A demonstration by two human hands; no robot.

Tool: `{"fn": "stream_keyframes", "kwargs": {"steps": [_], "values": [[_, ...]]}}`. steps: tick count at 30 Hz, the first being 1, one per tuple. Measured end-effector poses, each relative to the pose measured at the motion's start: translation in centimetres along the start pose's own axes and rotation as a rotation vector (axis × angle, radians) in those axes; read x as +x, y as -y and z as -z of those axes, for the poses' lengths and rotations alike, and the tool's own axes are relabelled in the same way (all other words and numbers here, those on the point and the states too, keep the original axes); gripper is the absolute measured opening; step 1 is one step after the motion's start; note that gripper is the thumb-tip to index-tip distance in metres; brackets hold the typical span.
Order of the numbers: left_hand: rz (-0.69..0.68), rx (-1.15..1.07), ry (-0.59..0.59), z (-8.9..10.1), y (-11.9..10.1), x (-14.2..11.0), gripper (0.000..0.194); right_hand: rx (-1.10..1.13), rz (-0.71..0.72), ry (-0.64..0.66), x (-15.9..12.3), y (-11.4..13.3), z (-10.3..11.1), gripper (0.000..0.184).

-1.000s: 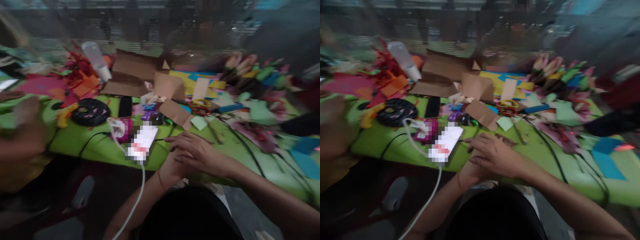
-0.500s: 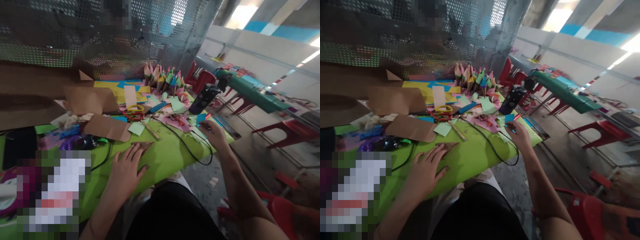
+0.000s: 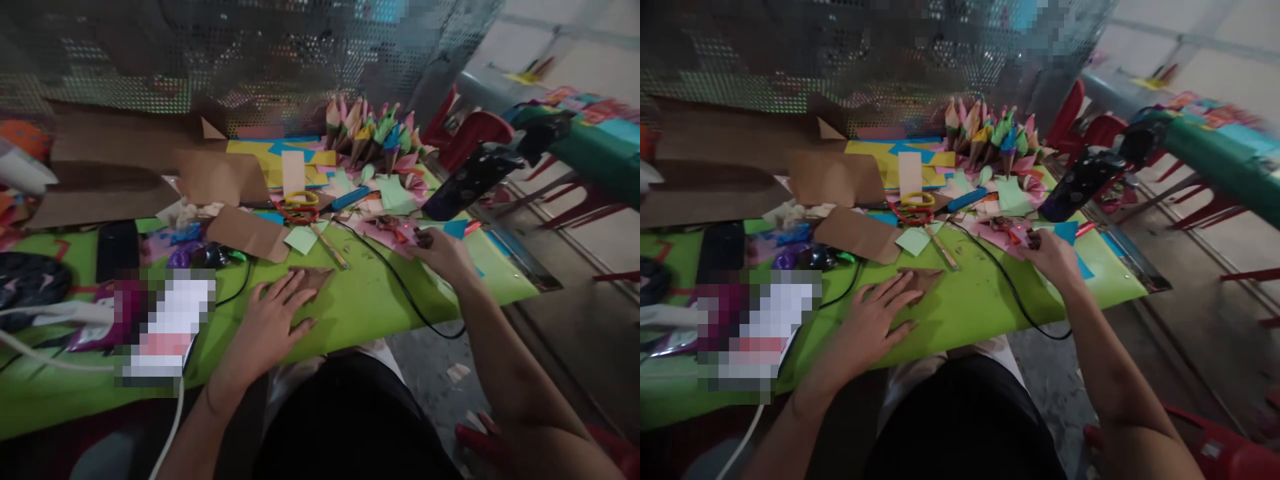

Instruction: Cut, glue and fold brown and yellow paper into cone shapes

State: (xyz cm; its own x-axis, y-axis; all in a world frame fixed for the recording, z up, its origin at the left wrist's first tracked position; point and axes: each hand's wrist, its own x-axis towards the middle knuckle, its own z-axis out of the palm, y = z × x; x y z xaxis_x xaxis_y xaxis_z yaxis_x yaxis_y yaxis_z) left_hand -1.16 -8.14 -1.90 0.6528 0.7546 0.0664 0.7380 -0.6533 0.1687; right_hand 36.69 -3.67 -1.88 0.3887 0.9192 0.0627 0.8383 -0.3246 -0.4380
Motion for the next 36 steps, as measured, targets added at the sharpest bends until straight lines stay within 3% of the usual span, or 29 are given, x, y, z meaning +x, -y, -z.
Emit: {"fn": "stream_keyframes", "kwargs": {"steps": [2,7,11,14,22,26,27,31,34,36], "values": [[0.008,-0.031,0.012,0.2,0.1,-0.1,0.040,0.024,-0.047,-0.016,0.3,-0.1,0.0,0.027],[-0.016,-0.078,0.051,0.3,0.4,-0.3,0.041,0.324,-0.138,-0.094,0.2,-0.3,0.3,0.022],[-0.031,-0.078,0.049,0.1,0.7,-0.4,0.044,0.456,-0.187,-0.247,-0.6,-0.2,1.0,0.028],[-0.039,-0.071,0.006,-0.2,0.8,-0.4,0.043,0.489,-0.154,-0.315,-1.2,-0.1,1.4,0.032],[-0.060,-0.041,-0.060,-1.2,1.3,-0.3,0.043,0.729,-0.072,-0.338,-2.2,0.5,1.6,0.036],[-0.065,-0.053,-0.061,-1.1,1.2,-0.3,0.045,0.983,0.051,-0.521,-3.2,1.7,1.7,0.043],[-0.066,-0.060,-0.059,-1.1,1.1,-0.3,0.045,1.049,0.057,-0.482,-3.5,2.1,1.8,0.042],[-0.059,-0.089,-0.039,-0.8,0.9,-0.4,0.049,1.103,-0.031,-0.029,-4.5,3.1,2.1,0.027],[-0.042,-0.105,-0.007,-0.6,0.8,-0.4,0.050,1.083,0.000,0.021,-5.2,3.7,2.3,0.015],[-0.037,-0.106,0.006,-0.5,0.7,-0.4,0.051,1.071,0.022,0.032,-5.6,4.0,2.4,0.016]]}}
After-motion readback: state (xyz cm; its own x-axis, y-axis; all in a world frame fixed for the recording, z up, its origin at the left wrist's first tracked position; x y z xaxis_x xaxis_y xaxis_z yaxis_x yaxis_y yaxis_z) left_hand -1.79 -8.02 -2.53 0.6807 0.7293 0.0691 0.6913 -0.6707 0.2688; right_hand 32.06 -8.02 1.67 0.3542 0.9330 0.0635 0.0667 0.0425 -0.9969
